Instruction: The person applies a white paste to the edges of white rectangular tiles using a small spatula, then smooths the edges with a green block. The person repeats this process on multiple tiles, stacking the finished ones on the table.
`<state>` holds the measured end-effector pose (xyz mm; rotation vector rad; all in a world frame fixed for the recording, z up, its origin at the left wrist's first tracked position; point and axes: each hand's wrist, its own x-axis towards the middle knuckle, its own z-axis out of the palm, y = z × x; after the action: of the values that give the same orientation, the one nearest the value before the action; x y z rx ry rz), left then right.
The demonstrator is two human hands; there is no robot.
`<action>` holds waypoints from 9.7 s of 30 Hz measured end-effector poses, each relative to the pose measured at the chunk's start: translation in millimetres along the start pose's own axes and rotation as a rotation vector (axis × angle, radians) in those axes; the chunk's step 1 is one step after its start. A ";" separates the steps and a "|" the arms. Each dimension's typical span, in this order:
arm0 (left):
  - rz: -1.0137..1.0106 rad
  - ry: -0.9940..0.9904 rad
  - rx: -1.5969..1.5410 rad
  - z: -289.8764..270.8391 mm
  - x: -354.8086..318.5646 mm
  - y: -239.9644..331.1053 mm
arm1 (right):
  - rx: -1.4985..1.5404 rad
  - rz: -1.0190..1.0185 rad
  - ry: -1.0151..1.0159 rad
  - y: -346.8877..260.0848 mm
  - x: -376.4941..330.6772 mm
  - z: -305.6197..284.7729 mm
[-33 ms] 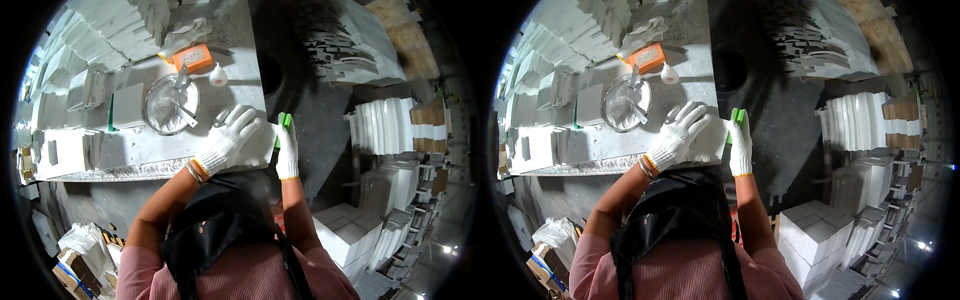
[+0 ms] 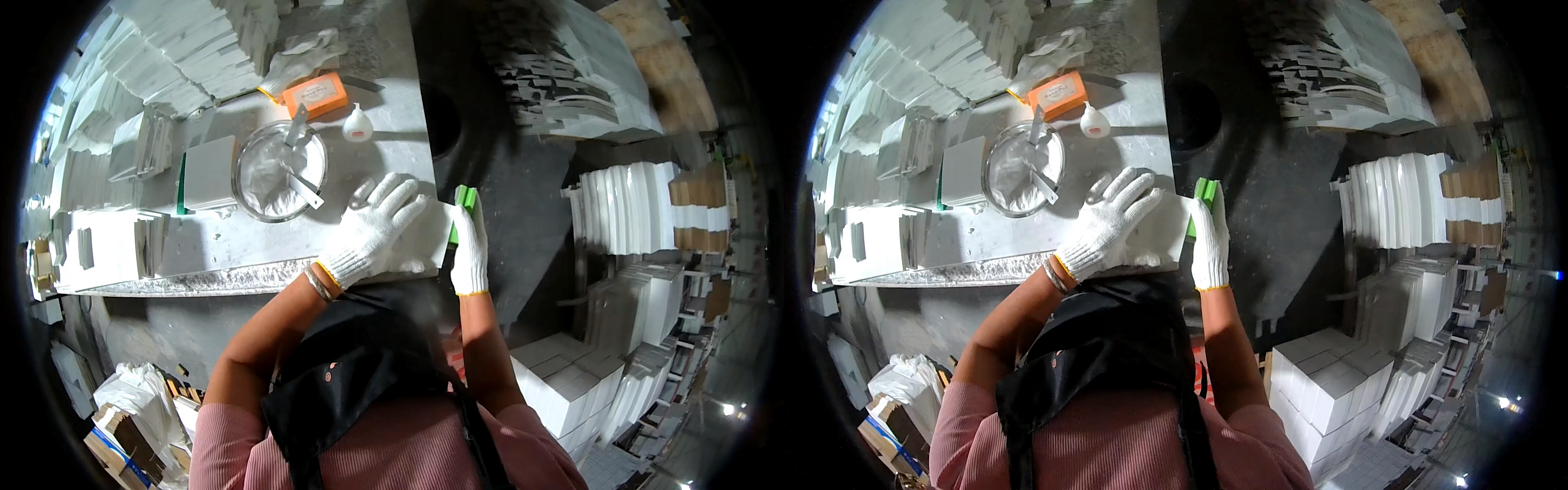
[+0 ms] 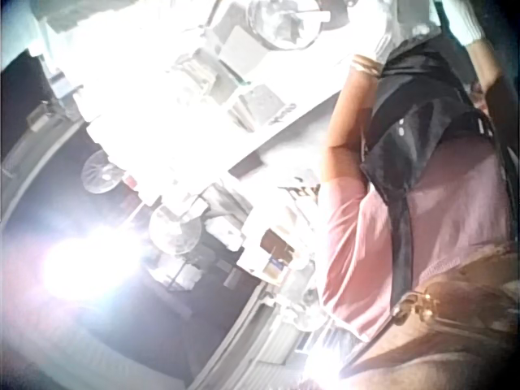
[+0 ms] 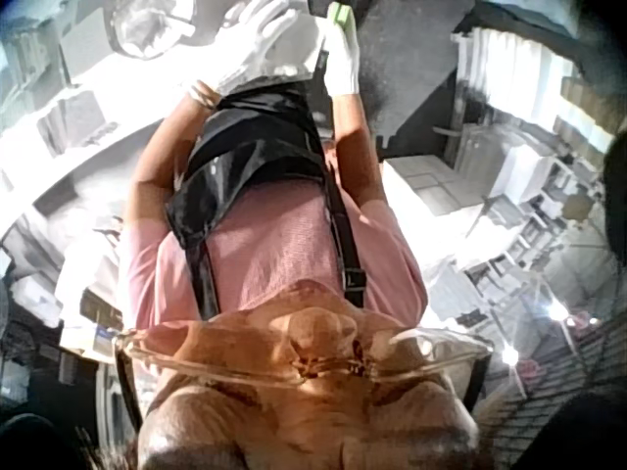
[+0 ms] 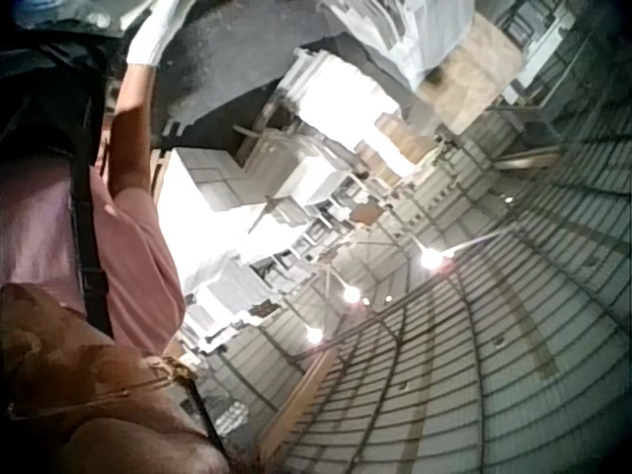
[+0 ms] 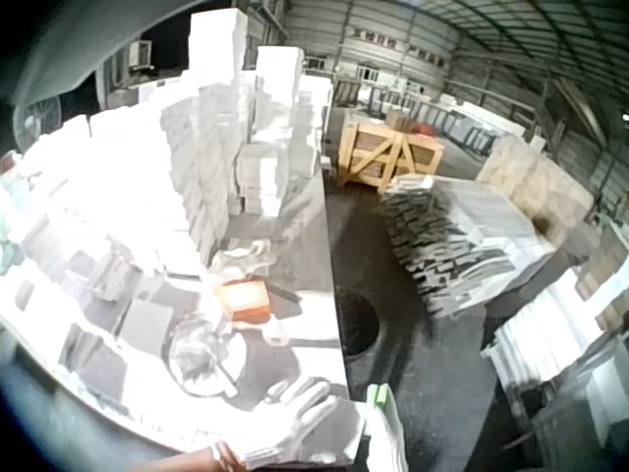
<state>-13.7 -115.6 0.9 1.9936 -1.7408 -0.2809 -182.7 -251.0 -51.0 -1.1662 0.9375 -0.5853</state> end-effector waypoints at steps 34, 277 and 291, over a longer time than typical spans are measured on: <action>-0.006 0.012 0.092 13.4 -3.8 -7.8 | -0.592 -0.247 0.043 -41.7 -56.8 23.9; -0.577 0.316 -1.740 -29.7 -135.7 16.1 | -0.134 -0.001 -0.493 -53.5 -117.0 30.6; -0.616 0.414 -1.897 -18.6 -189.2 -2.3 | -0.095 0.060 -0.434 -33.7 -114.2 80.2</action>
<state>-35.8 72.7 -13.0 0.8078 -0.0509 -1.0631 -169.7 -129.5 24.4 -1.2803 0.6292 -0.2238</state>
